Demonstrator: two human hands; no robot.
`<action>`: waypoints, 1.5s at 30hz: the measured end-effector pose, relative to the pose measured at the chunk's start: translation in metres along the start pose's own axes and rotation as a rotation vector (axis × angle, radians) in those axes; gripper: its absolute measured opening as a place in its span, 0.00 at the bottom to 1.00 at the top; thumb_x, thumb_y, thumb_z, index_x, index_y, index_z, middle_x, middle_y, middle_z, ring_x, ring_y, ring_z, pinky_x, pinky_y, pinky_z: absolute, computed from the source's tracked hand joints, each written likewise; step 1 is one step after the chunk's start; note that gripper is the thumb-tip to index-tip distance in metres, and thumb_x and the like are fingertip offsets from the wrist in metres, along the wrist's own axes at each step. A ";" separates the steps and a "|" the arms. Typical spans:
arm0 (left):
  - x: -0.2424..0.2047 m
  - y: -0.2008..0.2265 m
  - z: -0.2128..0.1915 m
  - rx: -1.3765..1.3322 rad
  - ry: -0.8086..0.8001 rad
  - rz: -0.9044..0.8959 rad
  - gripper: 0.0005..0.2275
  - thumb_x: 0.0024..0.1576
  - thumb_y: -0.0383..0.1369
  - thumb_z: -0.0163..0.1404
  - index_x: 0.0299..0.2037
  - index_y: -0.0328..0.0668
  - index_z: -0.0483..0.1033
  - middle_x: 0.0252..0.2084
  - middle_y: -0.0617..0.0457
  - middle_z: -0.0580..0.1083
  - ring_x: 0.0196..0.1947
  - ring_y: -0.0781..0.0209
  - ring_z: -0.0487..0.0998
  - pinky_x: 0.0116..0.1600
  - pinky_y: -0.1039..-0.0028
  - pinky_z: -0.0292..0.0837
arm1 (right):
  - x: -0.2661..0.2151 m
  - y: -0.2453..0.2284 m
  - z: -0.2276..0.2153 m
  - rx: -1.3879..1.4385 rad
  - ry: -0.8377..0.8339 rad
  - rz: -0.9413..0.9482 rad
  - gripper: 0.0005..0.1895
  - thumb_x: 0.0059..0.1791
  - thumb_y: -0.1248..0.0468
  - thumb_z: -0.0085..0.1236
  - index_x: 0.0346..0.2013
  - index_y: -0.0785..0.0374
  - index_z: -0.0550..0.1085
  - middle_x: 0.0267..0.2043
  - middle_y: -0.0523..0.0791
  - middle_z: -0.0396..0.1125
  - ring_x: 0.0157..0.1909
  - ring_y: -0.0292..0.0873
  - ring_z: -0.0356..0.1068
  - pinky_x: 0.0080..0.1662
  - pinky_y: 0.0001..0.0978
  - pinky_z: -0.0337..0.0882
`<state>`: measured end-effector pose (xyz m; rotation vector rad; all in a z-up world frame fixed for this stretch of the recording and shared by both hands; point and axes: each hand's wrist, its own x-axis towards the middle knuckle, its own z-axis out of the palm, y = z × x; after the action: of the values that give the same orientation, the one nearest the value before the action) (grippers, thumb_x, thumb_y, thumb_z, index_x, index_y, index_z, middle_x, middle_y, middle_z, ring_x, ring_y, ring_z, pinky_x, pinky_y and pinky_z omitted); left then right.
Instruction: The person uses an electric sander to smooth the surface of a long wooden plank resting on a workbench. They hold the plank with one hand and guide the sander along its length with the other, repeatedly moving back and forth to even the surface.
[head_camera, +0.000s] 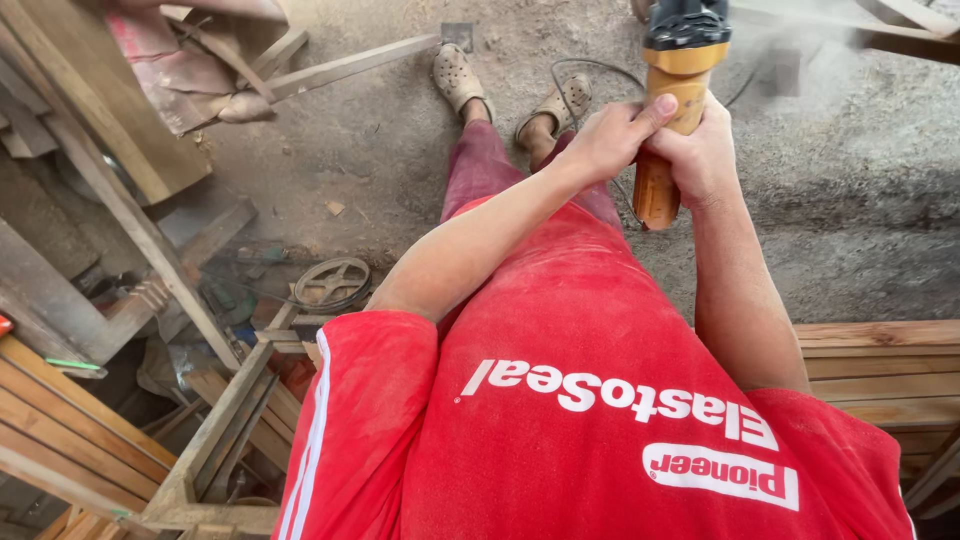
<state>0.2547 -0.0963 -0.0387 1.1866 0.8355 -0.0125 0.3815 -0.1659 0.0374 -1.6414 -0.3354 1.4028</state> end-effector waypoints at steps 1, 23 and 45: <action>0.008 0.002 0.010 0.048 -0.016 -0.019 0.42 0.54 0.69 0.34 0.47 0.32 0.82 0.36 0.40 0.83 0.40 0.51 0.86 0.46 0.64 0.79 | -0.003 0.003 -0.011 0.019 0.024 0.001 0.19 0.46 0.67 0.62 0.50 0.67 0.70 0.44 0.44 0.72 0.43 0.38 0.74 0.45 0.35 0.78; -0.173 0.009 -0.301 0.429 0.164 -0.158 0.24 0.58 0.53 0.49 0.47 0.40 0.81 0.42 0.43 0.81 0.44 0.52 0.83 0.49 0.64 0.75 | 0.031 0.009 0.280 -0.113 -0.201 -0.051 0.26 0.42 0.64 0.68 0.52 0.64 0.71 0.45 0.43 0.73 0.45 0.36 0.73 0.50 0.32 0.76; -0.107 -0.020 -0.513 1.188 0.669 -0.209 0.58 0.49 0.66 0.69 0.79 0.52 0.40 0.74 0.25 0.21 0.70 0.08 0.21 0.71 0.26 0.27 | -0.004 0.015 0.223 0.309 0.315 -0.036 0.21 0.44 0.65 0.64 0.48 0.69 0.70 0.38 0.46 0.70 0.33 0.42 0.74 0.40 0.36 0.79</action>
<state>-0.1191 0.2711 -0.0541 2.2655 1.6407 -0.3382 0.1779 -0.0749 0.0451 -1.5568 0.0334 1.0841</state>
